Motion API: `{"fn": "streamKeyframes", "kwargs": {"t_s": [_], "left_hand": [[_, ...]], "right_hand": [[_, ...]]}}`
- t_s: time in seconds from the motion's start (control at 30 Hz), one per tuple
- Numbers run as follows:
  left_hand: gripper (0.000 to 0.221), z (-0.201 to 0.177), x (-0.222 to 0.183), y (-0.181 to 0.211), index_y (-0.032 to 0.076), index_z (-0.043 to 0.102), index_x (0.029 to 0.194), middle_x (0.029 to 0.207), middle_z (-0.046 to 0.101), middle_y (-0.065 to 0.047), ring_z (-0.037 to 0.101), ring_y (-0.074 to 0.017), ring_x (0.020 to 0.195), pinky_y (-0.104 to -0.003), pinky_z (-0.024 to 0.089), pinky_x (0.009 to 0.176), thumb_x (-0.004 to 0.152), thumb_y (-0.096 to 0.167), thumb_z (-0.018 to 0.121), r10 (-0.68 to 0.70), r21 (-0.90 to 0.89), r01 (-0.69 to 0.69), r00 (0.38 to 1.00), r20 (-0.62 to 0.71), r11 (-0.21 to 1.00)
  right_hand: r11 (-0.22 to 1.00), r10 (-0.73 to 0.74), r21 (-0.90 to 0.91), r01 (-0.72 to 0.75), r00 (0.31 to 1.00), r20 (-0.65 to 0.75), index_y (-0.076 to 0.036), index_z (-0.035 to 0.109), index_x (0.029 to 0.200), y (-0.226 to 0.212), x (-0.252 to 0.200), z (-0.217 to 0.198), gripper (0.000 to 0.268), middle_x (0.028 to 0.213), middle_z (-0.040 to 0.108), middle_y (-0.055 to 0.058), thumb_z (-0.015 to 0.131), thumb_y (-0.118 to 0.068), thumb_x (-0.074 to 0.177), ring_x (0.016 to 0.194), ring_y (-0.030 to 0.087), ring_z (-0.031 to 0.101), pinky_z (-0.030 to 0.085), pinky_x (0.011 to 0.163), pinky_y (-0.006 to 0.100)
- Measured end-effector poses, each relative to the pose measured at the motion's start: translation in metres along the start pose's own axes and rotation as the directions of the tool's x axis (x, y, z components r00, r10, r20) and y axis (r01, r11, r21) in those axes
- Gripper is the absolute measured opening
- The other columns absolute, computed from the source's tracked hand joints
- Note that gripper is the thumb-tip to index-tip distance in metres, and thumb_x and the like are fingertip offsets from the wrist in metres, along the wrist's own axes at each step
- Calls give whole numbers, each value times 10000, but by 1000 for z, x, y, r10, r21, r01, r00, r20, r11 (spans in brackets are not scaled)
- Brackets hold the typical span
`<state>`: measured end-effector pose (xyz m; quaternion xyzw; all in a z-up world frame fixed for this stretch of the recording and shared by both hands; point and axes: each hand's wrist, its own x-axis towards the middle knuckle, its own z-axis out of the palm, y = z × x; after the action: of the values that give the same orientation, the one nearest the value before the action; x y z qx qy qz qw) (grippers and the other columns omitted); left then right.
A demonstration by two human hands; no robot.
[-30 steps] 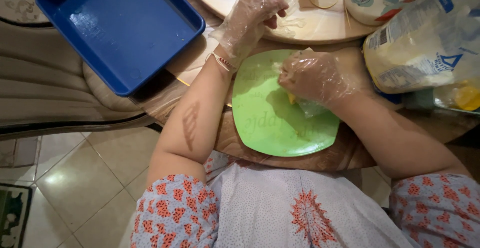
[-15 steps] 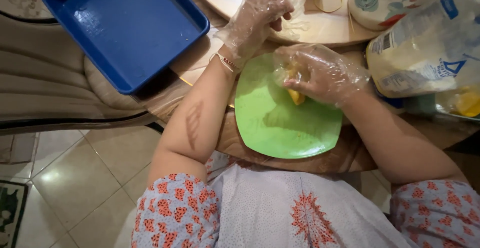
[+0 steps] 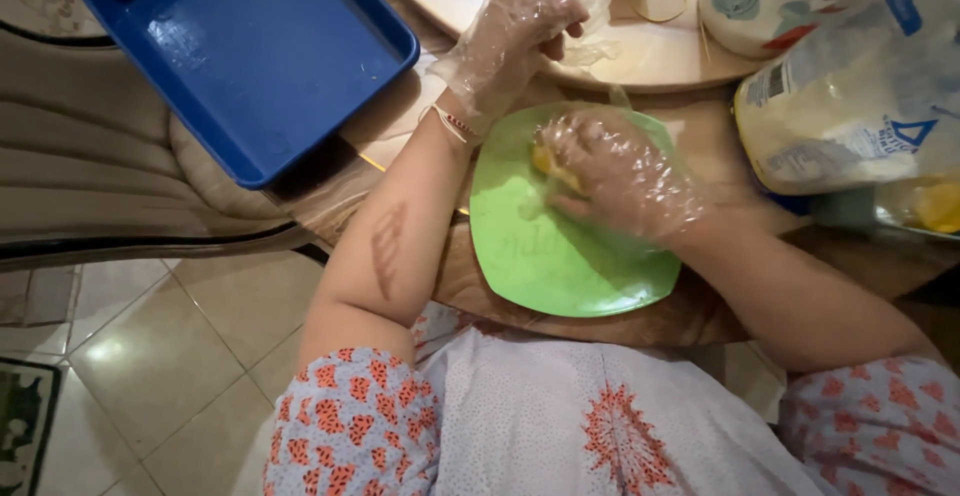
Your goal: Kneading and shaping a small piece of yellow dough on a green plate using both hands.
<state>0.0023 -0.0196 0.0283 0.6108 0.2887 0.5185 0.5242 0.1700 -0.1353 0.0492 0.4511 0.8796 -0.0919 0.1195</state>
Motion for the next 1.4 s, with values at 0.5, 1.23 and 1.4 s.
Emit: {"fn": "streamKeyframes", "kwargs": {"t_s": [0.5, 1.23, 1.4], "left_hand": [[521, -16, 5, -39, 20, 671, 1152, 968, 662, -120, 595, -143, 669, -249, 625, 591, 782, -338, 594, 439, 311, -513, 854, 279, 800], [130, -5, -1, -4, 63, 719, 834, 820, 698, -52, 583, -101, 632, -221, 510, 575, 888, 157, 647, -7, 14, 6, 997, 72, 1000], [251, -12, 3, -38, 51, 757, 824, 658, 660, -30, 580, -70, 537, -166, 461, 456, 935, 272, 711, -83, -148, 86, 996, 23, 985]], "right_hand": [[986, 68, -114, -121, 919, -388, -237, 589, 882, 28, 36, 55, 416, 770, 656, -17, 557, -652, 894, 740, 224, 687, 543, 612, 372], [975, -36, 173, 138, 872, -489, -141, 581, 1453, 23, 5, 21, 812, 1159, 671, 105, 720, -651, 837, 1002, 274, 657, 590, 790, 417], [963, -122, 93, 253, 716, -687, -183, 521, 1517, 17, -15, 0, 809, 1445, 595, 149, 814, -554, 860, 1326, 329, 565, 582, 980, 488]]}}
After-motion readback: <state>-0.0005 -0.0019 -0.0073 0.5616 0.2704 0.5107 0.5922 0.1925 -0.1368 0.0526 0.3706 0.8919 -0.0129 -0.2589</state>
